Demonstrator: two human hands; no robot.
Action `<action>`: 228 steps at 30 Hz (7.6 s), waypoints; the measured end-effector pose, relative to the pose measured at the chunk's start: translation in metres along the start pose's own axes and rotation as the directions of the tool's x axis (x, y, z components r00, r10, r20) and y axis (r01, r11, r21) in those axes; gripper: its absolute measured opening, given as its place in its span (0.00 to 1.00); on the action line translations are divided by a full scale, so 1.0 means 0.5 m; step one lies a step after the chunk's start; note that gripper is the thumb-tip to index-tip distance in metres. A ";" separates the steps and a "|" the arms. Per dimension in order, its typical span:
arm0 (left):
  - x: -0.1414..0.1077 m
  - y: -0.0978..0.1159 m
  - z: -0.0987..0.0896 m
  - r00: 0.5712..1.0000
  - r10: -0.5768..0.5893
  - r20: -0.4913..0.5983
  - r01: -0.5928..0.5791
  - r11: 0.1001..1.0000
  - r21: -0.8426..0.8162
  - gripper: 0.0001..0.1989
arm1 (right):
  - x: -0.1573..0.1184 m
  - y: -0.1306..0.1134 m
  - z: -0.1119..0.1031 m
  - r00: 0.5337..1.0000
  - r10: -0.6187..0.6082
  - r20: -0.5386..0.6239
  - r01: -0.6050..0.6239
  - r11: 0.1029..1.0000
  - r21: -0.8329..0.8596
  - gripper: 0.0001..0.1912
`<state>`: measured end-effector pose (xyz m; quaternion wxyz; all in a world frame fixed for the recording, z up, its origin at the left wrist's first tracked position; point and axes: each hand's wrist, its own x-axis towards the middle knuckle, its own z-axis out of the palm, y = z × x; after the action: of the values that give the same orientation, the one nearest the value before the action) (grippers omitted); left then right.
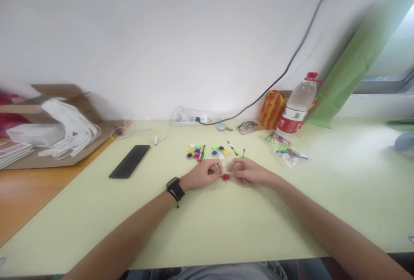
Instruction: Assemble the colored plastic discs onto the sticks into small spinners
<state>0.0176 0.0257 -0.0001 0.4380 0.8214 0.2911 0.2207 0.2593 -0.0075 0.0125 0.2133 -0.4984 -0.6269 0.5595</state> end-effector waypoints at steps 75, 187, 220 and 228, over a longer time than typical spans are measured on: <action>-0.021 0.036 0.027 0.968 0.224 -0.109 -0.151 0.877 0.455 0.09 | -0.032 0.054 0.056 0.847 -0.490 -0.206 0.404 0.846 -0.349 0.09; -0.008 0.014 0.011 0.882 0.181 -0.435 0.002 0.921 0.389 0.11 | -0.039 0.109 -0.048 0.785 -0.550 -0.285 0.226 0.683 -0.695 0.21; -0.010 0.014 0.013 0.884 0.181 -0.430 -0.004 0.925 0.381 0.11 | -0.019 0.103 -0.079 0.589 -0.510 -0.627 0.269 0.855 -0.443 0.15; -0.010 0.012 0.012 0.886 0.183 -0.427 -0.008 0.925 0.379 0.11 | -0.020 0.100 -0.069 0.632 -0.560 -0.535 0.248 0.801 -0.546 0.11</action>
<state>0.0194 0.0159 0.0012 0.1849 0.8275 0.3799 0.3697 0.3115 -0.0056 -0.0206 0.4351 -0.5414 -0.7083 0.1259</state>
